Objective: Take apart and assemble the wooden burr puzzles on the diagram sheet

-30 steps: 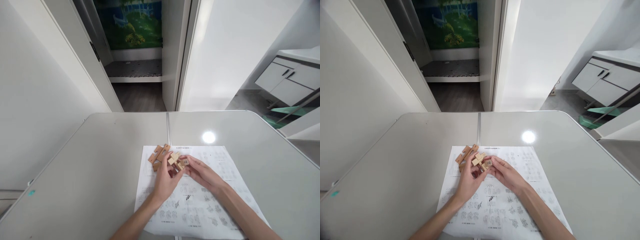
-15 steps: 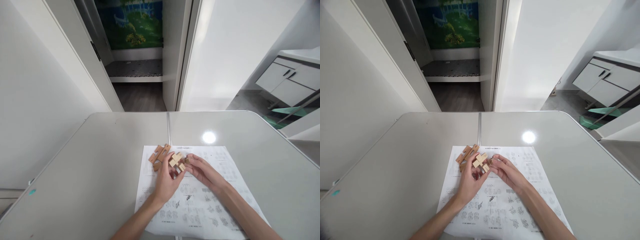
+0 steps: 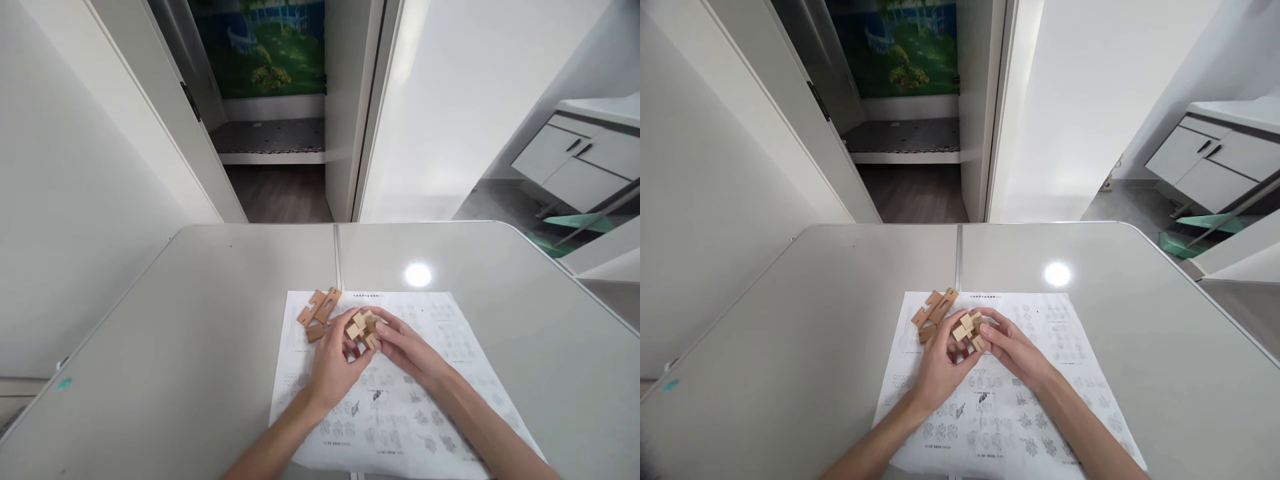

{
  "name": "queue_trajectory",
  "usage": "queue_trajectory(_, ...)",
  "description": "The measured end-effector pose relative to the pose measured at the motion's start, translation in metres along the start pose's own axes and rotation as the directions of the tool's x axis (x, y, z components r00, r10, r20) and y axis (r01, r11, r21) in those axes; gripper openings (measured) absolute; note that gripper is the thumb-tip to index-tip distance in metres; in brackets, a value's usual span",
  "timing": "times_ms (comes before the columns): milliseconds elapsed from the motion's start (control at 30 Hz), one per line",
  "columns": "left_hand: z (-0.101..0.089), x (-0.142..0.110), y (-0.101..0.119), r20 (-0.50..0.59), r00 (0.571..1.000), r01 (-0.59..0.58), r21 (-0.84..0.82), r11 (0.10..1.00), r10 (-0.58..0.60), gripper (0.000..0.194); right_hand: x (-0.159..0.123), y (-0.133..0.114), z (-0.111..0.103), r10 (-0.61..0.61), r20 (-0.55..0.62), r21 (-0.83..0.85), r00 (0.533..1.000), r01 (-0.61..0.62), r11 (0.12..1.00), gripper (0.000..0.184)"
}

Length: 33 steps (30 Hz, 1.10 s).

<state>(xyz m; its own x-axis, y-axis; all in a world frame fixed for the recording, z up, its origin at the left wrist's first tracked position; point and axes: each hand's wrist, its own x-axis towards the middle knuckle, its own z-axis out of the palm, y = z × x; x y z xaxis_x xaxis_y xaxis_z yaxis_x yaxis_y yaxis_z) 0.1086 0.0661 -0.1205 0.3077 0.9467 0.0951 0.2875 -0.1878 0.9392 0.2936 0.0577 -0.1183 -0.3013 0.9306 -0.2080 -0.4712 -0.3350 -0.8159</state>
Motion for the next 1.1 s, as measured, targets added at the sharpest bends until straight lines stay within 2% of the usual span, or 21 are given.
queue_trajectory(167, 0.001, 0.0, 0.003, -0.002, 1.0, -0.01, -0.01, 1.0, 0.01, 0.059, -0.002, -0.003, 0.004, 0.006, -0.008, -0.066, 1.0, -0.006, 0.998, 0.05)
queue_trajectory(500, -0.002, 0.002, 0.001, 0.039, 0.999, 0.0, -0.021, 1.0, 0.001, 0.06, -0.005, -0.006, 0.011, -0.056, 0.086, -0.253, 0.995, 0.077, 0.965, 0.052)
queue_trajectory(700, -0.002, 0.004, 0.006, 0.041, 0.998, 0.059, -0.144, 0.988, -0.054, 0.063, -0.006, -0.006, 0.009, -0.103, 0.014, -0.417, 0.995, 0.099, 0.904, 0.052)
queue_trajectory(767, -0.003, 0.005, 0.007, 0.061, 0.995, 0.096, -0.223, 0.97, -0.084, 0.063, -0.005, -0.006, 0.006, -0.165, -0.035, -0.496, 0.986, 0.126, 0.859, 0.046)
queue_trajectory(833, -0.003, 0.005, 0.008, 0.106, 0.988, 0.136, -0.303, 0.943, -0.108, 0.062, -0.004, -0.006, 0.002, -0.262, -0.058, -0.631, 0.963, 0.168, 0.758, 0.037)
queue_trajectory(900, -0.004, 0.005, 0.01, 0.151, 0.98, 0.174, -0.359, 0.917, -0.127, 0.061, -0.004, -0.006, -0.001, -0.335, -0.035, -0.74, 0.942, 0.201, 0.642, 0.031)
queue_trajectory(967, -0.005, 0.005, 0.011, 0.184, 0.973, 0.202, -0.383, 0.901, -0.14, 0.061, -0.005, -0.006, -0.004, -0.367, 0.001, -0.792, 0.93, 0.225, 0.567, 0.031)
queue_trajectory(1100, -0.007, 0.005, 0.017, 0.204, 0.968, 0.213, -0.372, 0.904, -0.144, 0.061, -0.006, -0.005, -0.009, -0.375, 0.017, -0.816, 0.927, 0.229, 0.531, 0.034)
